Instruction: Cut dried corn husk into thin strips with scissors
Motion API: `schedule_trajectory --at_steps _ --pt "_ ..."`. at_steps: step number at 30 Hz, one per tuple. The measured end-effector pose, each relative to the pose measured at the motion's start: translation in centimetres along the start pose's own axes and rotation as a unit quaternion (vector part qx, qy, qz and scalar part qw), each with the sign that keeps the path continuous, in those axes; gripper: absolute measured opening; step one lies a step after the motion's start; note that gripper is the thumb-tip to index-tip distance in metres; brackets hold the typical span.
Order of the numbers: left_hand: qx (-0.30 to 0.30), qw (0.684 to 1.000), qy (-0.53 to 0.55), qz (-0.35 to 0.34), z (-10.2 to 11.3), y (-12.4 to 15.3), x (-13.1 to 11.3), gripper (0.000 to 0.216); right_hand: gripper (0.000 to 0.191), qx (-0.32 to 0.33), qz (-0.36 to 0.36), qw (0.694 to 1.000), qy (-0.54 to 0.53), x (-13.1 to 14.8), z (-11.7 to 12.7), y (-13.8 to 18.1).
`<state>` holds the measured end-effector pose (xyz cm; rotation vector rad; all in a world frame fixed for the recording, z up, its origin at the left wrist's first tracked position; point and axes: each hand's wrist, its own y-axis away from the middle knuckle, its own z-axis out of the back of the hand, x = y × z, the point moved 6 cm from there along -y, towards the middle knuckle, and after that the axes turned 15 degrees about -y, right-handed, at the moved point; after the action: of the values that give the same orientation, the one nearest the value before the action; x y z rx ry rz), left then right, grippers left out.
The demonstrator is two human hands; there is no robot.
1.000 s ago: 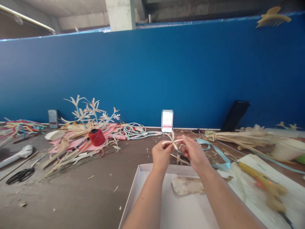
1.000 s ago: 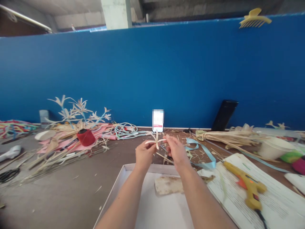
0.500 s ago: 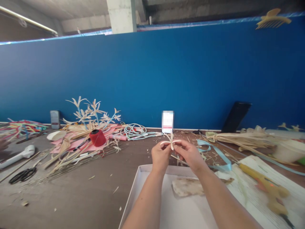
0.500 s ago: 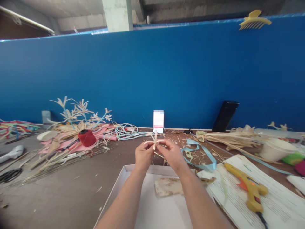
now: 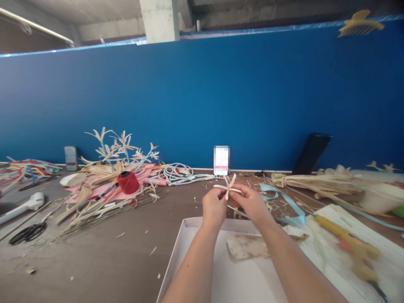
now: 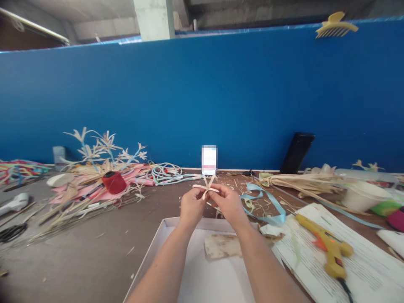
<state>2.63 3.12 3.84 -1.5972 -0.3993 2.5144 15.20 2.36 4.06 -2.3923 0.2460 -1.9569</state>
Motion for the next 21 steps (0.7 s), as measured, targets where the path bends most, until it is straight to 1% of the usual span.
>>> schedule_trajectory --at_steps 4,7,10,13,17,21 --pt "0.01 0.998 0.055 0.004 -0.3 -0.1 0.2 0.016 0.031 -0.007 -0.01 1.0 -0.008 -0.3 0.2 -0.1" --pt "0.012 0.995 0.099 0.026 -0.3 -0.1 0.4 0.03 0.031 -0.002 -0.008 1.0 -0.001 -0.4 0.2 0.0" --pt "0.004 0.994 0.098 0.041 -0.2 -0.2 0.7 0.039 0.028 0.012 0.006 1.0 0.023 -0.1 0.0 0.2" --pt "0.003 0.994 0.093 0.05 -0.4 -0.4 1.2 0.037 0.028 0.019 0.014 0.998 0.053 0.2 -0.3 0.5" --pt "0.012 0.996 0.073 0.041 -0.6 -0.4 1.3 0.031 0.032 -0.002 0.014 0.996 0.084 0.4 0.0 0.6" --pt "0.017 0.998 0.051 0.021 -0.5 -0.3 0.7 0.028 0.034 -0.009 0.015 0.998 0.067 0.3 0.1 0.5"
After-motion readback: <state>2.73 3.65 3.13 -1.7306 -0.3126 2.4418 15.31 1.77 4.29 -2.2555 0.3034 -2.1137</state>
